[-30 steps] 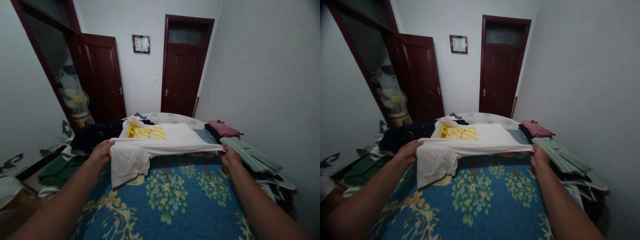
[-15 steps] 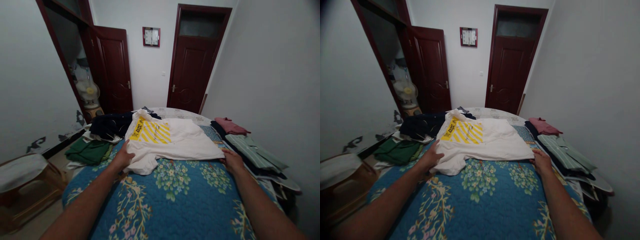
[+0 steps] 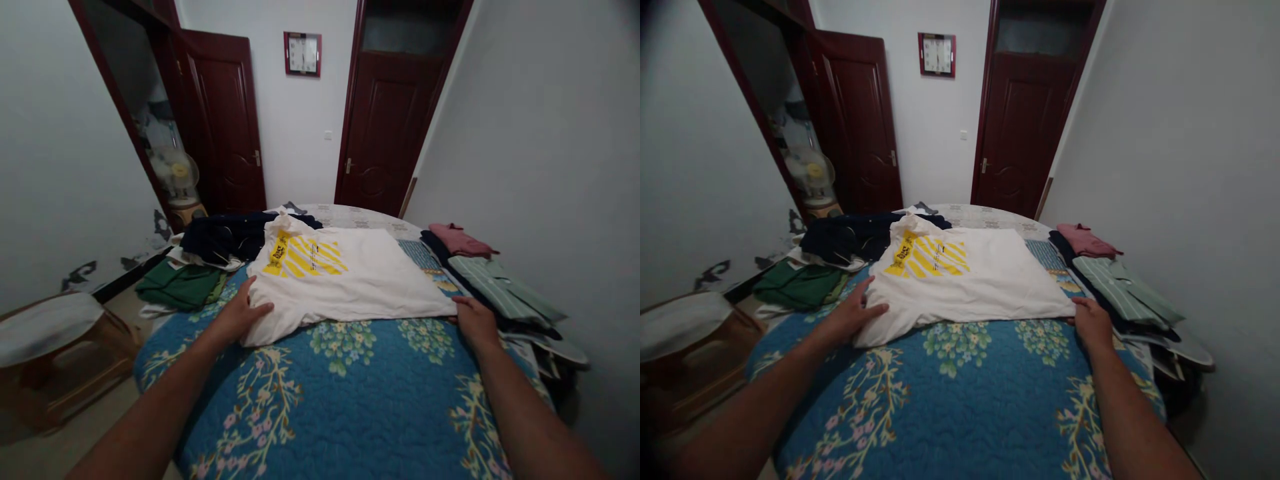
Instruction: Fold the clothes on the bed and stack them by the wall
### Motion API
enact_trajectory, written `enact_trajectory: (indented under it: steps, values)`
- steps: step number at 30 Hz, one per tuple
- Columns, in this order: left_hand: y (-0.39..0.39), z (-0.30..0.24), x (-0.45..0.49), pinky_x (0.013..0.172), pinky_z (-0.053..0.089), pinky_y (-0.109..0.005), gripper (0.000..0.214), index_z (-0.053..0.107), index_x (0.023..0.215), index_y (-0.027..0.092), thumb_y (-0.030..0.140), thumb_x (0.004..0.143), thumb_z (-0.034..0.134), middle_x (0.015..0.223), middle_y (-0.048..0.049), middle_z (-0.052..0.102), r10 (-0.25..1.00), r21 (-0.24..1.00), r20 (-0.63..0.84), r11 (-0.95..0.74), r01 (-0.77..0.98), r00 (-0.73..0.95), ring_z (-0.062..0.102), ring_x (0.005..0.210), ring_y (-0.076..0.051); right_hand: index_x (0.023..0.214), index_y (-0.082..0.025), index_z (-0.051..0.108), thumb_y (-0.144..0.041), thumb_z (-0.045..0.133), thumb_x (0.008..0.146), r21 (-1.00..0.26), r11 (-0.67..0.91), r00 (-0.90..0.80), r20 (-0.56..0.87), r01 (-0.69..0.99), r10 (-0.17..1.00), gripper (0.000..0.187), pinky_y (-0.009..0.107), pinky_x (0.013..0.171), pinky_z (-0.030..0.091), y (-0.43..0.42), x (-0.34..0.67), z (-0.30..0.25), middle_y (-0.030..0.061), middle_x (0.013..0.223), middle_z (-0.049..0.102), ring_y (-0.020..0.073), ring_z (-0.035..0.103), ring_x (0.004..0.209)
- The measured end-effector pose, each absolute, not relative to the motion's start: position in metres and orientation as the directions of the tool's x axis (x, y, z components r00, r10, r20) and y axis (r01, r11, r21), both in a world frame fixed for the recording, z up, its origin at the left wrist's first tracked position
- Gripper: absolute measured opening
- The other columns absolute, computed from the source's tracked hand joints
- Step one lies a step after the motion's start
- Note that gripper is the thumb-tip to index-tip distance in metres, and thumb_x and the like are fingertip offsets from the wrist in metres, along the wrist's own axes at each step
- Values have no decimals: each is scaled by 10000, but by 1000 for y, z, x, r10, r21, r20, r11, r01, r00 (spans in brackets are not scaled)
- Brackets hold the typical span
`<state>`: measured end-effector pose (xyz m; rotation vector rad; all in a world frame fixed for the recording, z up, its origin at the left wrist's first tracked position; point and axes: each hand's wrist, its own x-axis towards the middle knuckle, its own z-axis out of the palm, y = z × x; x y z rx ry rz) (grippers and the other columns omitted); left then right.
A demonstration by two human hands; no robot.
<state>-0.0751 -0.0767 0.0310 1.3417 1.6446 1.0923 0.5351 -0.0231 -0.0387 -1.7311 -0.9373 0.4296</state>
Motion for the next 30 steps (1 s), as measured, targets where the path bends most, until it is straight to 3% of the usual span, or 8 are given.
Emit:
enact_trajectory:
  steps: [3, 7, 11, 13, 16, 21, 25, 30]
  values:
    - [-95, 35, -71, 717, 578, -337, 977, 593, 1579, 196, 395, 683, 928, 988, -65, 783, 995, 878, -66, 93, 470, -74, 738, 869, -280, 1182, -99, 826, -321, 598, 722, -856, -196, 602, 157, 478, 783, 558, 325, 570, 510, -28, 529, -31, 76, 678, 762, 248, 711, 563]
    - [-105, 51, -74, 691, 607, -318, 708, 703, 1422, 189, 332, 752, 882, 1191, -128, 801, 974, 972, -219, 223, -71, 57, 761, 870, -247, 1220, -96, 823, -323, 570, 729, -845, -217, 634, 172, 488, 754, 597, 335, 595, 494, -30, 525, -23, 70, 646, 739, 260, 704, 569]
    - [-86, 44, -78, 759, 654, -336, 573, 699, 1345, 184, 200, 780, 794, 1230, -139, 802, 950, 905, -236, 139, -403, -202, 785, 909, -241, 1185, -98, 840, -319, 556, 738, -814, -246, 641, 190, 527, 743, 573, 353, 638, 494, -31, 524, -20, 88, 673, 742, 259, 686, 593]
    - [-75, 30, -81, 783, 665, -356, 613, 688, 1351, 163, 151, 743, 769, 1173, -138, 809, 924, 941, -230, 132, -311, -304, 791, 910, -253, 1188, -97, 841, -317, 550, 751, -785, -255, 623, 203, 565, 756, 570, 364, 666, 497, -31, 524, -21, 102, 702, 753, 261, 677, 619]
    - [-71, 9, -88, 898, 665, -423, 728, 661, 1447, 169, 175, 728, 770, 1261, -140, 783, 959, 986, -57, 98, 135, -278, 792, 990, -278, 1214, -108, 837, -328, 535, 776, -742, -248, 586, 233, 623, 776, 575, 380, 706, 503, -29, 527, -25, 113, 754, 767, 281, 686, 691]
    - [-67, -4, -99, 1212, 479, -583, 528, 776, 1302, 191, 228, 782, 694, 1543, -188, 622, 903, 502, 430, -235, 832, -5, 611, 1400, -384, 1249, -126, 820, -347, 534, 792, -734, -241, 570, 235, 635, 787, 583, 373, 707, 494, -24, 535, -35, 89, 730, 746, 287, 697, 726]
    - [-58, 4, -97, 1205, 459, -570, 319, 788, 1066, 205, 227, 827, 578, 1298, -165, 765, 861, 282, 460, -371, 885, 215, 634, 1354, -378, 1251, -111, 817, -352, 548, 790, -712, -226, 571, 289, 665, 768, 585, 380, 753, 513, -23, 535, -36, 89, 757, 744, 269, 664, 708]
    - [-74, 33, -81, 846, 556, -397, 378, 716, 1176, 191, 369, 926, 496, 915, -102, 773, 944, 381, 229, -313, 870, 240, 731, 854, -296, 1262, -115, 807, -341, 518, 826, -713, -200, 582, 341, 672, 739, 570, 389, 858, 537, -24, 531, -33, 115, 923, 774, 272, 669, 809]
